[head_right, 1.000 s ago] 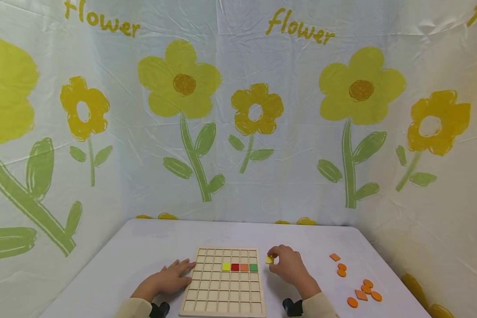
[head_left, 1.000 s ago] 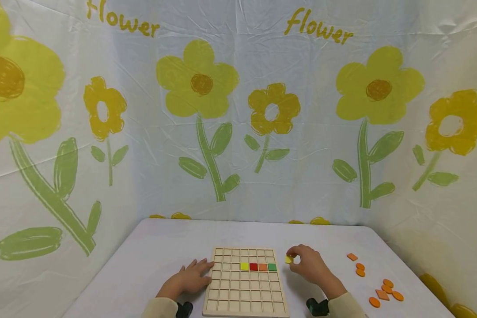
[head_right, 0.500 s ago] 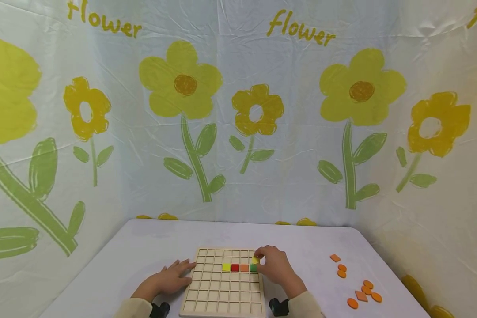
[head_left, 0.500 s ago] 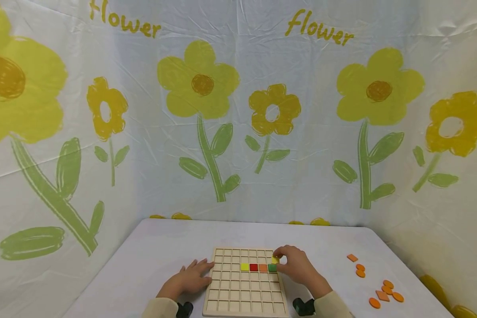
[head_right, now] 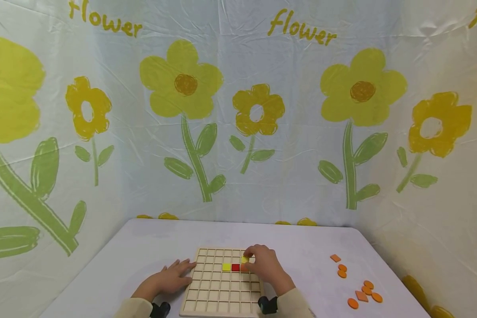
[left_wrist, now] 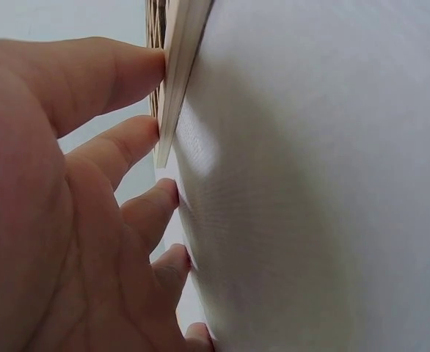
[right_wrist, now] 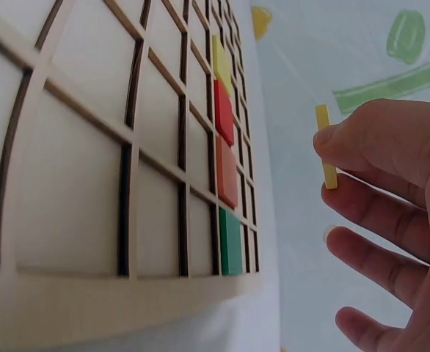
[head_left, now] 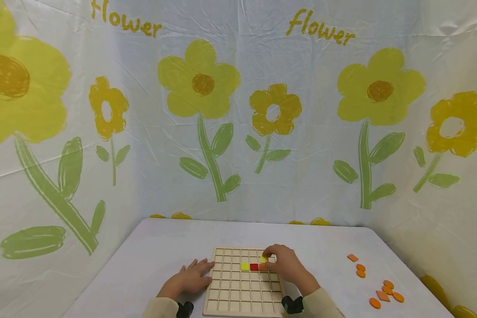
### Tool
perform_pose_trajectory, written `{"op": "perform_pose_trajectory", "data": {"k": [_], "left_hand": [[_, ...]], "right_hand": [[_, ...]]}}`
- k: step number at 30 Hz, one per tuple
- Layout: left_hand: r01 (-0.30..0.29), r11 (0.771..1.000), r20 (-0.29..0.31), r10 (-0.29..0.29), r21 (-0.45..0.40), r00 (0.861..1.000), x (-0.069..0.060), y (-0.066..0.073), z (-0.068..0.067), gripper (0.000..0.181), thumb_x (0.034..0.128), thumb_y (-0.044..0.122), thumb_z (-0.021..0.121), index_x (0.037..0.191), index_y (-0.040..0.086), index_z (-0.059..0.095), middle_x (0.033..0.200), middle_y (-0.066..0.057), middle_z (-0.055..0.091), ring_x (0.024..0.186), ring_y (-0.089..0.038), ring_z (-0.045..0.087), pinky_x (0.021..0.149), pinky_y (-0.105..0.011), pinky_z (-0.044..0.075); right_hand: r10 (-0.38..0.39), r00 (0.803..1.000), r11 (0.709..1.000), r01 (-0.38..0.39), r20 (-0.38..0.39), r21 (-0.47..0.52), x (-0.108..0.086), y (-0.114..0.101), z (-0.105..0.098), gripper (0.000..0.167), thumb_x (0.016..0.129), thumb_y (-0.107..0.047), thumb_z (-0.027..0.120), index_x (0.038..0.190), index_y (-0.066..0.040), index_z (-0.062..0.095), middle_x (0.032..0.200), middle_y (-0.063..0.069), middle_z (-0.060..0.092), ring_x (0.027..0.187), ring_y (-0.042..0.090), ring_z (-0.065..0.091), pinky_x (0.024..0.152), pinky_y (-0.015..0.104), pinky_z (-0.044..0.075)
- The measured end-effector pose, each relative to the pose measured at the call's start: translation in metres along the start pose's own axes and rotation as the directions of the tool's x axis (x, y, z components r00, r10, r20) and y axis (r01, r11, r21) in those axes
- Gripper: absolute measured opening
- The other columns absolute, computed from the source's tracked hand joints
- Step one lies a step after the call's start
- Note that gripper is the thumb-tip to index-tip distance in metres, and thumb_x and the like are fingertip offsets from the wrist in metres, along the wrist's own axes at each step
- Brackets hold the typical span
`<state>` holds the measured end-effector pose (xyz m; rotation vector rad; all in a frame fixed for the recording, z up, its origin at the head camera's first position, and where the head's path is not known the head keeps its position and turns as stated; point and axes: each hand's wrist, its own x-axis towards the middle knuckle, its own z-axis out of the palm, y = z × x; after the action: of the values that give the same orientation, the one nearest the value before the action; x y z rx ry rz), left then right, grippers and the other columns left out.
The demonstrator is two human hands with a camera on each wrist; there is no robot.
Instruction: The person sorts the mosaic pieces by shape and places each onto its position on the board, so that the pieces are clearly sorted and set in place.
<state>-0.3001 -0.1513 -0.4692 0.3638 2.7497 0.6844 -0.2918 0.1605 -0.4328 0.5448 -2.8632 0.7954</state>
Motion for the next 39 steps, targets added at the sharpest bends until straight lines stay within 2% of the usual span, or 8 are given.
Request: {"op": "perform_pose_trajectory", "data": {"k": [6, 17, 22, 31, 35, 39], "left_hand": [[-0.002, 1.0, -0.001, 0.002, -0.002, 1.0, 0.0, 0.001, 0.0, 0.051, 0.0935, 0.033, 0.056, 0.141, 0.016, 0.051, 0.153, -0.016, 0.039, 0.144, -0.048, 0.022, 0.111, -0.074, 0.009], [0.004, 1.0, -0.007, -0.004, 0.008, 1.0, -0.001, 0.001, -0.001, 0.051, 0.0932, 0.032, 0.055, 0.141, 0.015, 0.051, 0.152, -0.015, 0.04, 0.144, -0.048, 0.023, 0.111, -0.074, 0.01], [0.001, 1.0, -0.007, -0.001, 0.006, 1.0, 0.0, 0.001, -0.001, 0.051, 0.0933, 0.033, 0.056, 0.141, 0.016, 0.051, 0.153, -0.015, 0.039, 0.144, -0.048, 0.023, 0.111, -0.073, 0.01], [-0.013, 1.0, -0.016, 0.013, 0.005, 1.0, 0.0, 0.0, 0.0, 0.05, 0.093, 0.033, 0.056, 0.14, 0.017, 0.052, 0.152, -0.015, 0.04, 0.143, -0.048, 0.023, 0.111, -0.073, 0.01], [-0.022, 1.0, -0.012, 0.022, 0.002, 1.0, 0.0, -0.001, 0.0, 0.05, 0.0932, 0.033, 0.056, 0.141, 0.017, 0.051, 0.152, -0.015, 0.039, 0.144, -0.048, 0.023, 0.111, -0.074, 0.01], [-0.023, 1.0, -0.011, 0.023, -0.003, 1.0, 0.0, -0.001, -0.001, 0.051, 0.0933, 0.034, 0.056, 0.141, 0.017, 0.051, 0.153, -0.015, 0.039, 0.144, -0.048, 0.023, 0.111, -0.074, 0.01]], "right_hand": [[0.007, 1.0, 0.999, -0.008, 0.018, 0.031, 0.006, -0.008, 0.006, 0.021, 0.082, -0.021, 0.075, 0.101, -0.012, 0.071, 0.102, 0.001, 0.068, 0.102, 0.029, 0.061, 0.09, 0.051, 0.051], [-0.096, 0.995, 0.995, 0.096, 0.008, -0.017, 0.014, -0.019, 0.02, 0.015, 0.086, -0.015, 0.07, 0.1, -0.011, 0.072, 0.102, 0.004, 0.069, 0.099, 0.029, 0.062, 0.088, 0.056, 0.048], [-0.084, 0.996, 0.996, 0.084, 0.021, -0.012, 0.018, -0.024, 0.026, 0.014, 0.086, -0.015, 0.07, 0.1, -0.012, 0.073, 0.103, 0.004, 0.069, 0.101, 0.03, 0.062, 0.09, 0.057, 0.048], [-0.117, 0.992, 0.993, 0.118, 0.037, -0.013, 0.025, -0.031, 0.038, 0.014, 0.086, -0.013, 0.069, 0.1, -0.012, 0.073, 0.101, 0.003, 0.07, 0.098, 0.026, 0.064, 0.086, 0.047, 0.053], [-0.103, 0.993, 0.994, 0.105, 0.048, -0.026, 0.028, -0.033, 0.045, 0.013, 0.087, -0.015, 0.069, 0.099, -0.014, 0.073, 0.1, 0.0, 0.07, 0.093, 0.021, 0.065, 0.081, 0.042, 0.054], [-0.078, 0.995, 0.995, 0.081, 0.055, -0.055, 0.031, -0.036, 0.05, 0.012, 0.086, -0.018, 0.069, 0.098, -0.015, 0.074, 0.099, -0.001, 0.071, 0.091, 0.019, 0.065, 0.083, 0.044, 0.052]]}}
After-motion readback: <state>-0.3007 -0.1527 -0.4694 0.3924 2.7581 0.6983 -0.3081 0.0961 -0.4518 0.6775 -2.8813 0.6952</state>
